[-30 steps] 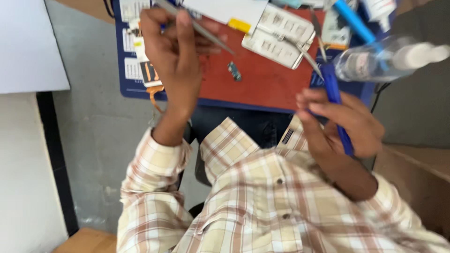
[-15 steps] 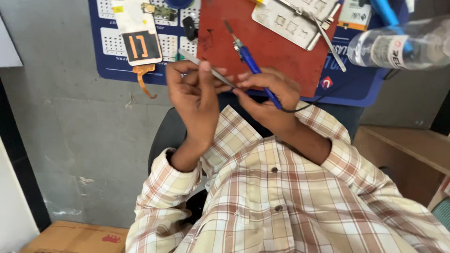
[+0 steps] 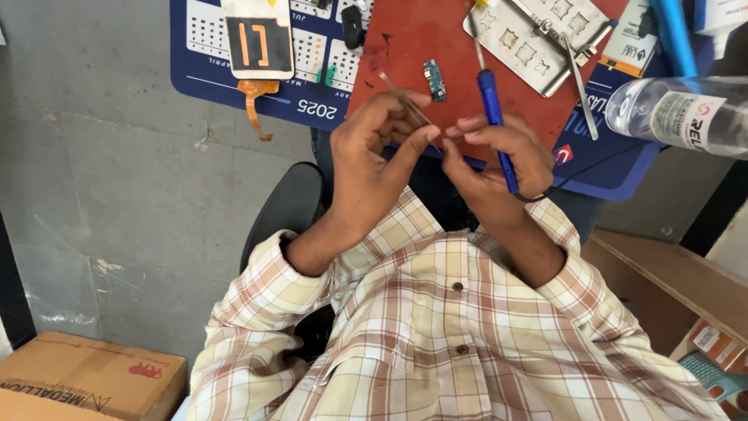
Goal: The person uses a hot air gun to heat a small electronic component, then cleans it with a toothbrush and liquid from a spray bottle. They also use a screwdriver and tweezers to manipulate the component on a red work mat.
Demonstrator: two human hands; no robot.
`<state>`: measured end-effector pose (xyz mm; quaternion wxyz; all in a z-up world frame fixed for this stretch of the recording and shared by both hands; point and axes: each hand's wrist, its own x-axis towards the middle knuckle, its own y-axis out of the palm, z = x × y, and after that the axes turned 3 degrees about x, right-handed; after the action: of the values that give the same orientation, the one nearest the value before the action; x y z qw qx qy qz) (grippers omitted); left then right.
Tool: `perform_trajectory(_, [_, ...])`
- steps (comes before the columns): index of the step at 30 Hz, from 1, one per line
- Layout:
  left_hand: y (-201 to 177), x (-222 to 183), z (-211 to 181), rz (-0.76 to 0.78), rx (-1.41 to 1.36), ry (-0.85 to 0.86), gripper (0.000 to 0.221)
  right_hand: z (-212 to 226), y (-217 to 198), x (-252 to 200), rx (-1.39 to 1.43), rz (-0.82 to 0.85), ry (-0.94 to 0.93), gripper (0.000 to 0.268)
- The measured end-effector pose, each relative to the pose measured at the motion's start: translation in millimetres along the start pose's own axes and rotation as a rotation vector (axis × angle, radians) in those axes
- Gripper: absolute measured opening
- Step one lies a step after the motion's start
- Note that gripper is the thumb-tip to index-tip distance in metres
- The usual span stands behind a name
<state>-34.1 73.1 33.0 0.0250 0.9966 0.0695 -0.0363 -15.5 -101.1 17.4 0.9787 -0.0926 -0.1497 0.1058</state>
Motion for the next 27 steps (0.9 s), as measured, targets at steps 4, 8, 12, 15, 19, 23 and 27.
perform_trajectory(4, [-1,5,10,-0.114,-0.129,0.039,0.017,-2,-6,3,0.0,-0.042,-0.022,0.028])
perform_trajectory(8, [-9,20,22,-0.323,0.018,0.106,0.018,-13,-18,6,0.026,-0.116,-0.009,0.016])
perform_trajectory(12, [-10,31,30,-0.274,0.01,0.125,0.022,-25,-26,4,0.196,-0.19,0.058,0.038])
perform_trajectory(15, [-8,30,32,-0.275,0.056,0.106,0.022,-31,-31,2,0.077,-0.124,0.005,0.034])
perform_trajectory(19, [-8,24,34,-0.27,0.06,0.071,0.021,-37,-35,-1,0.085,-0.084,-0.015,0.032])
perform_trajectory(23, [-8,23,36,-0.292,0.017,0.027,0.02,-39,-35,-1,0.105,-0.087,0.005,0.032])
perform_trajectory(27, [-8,23,40,-0.293,0.032,0.021,0.019,-41,-33,-1,0.125,-0.098,0.008,0.031])
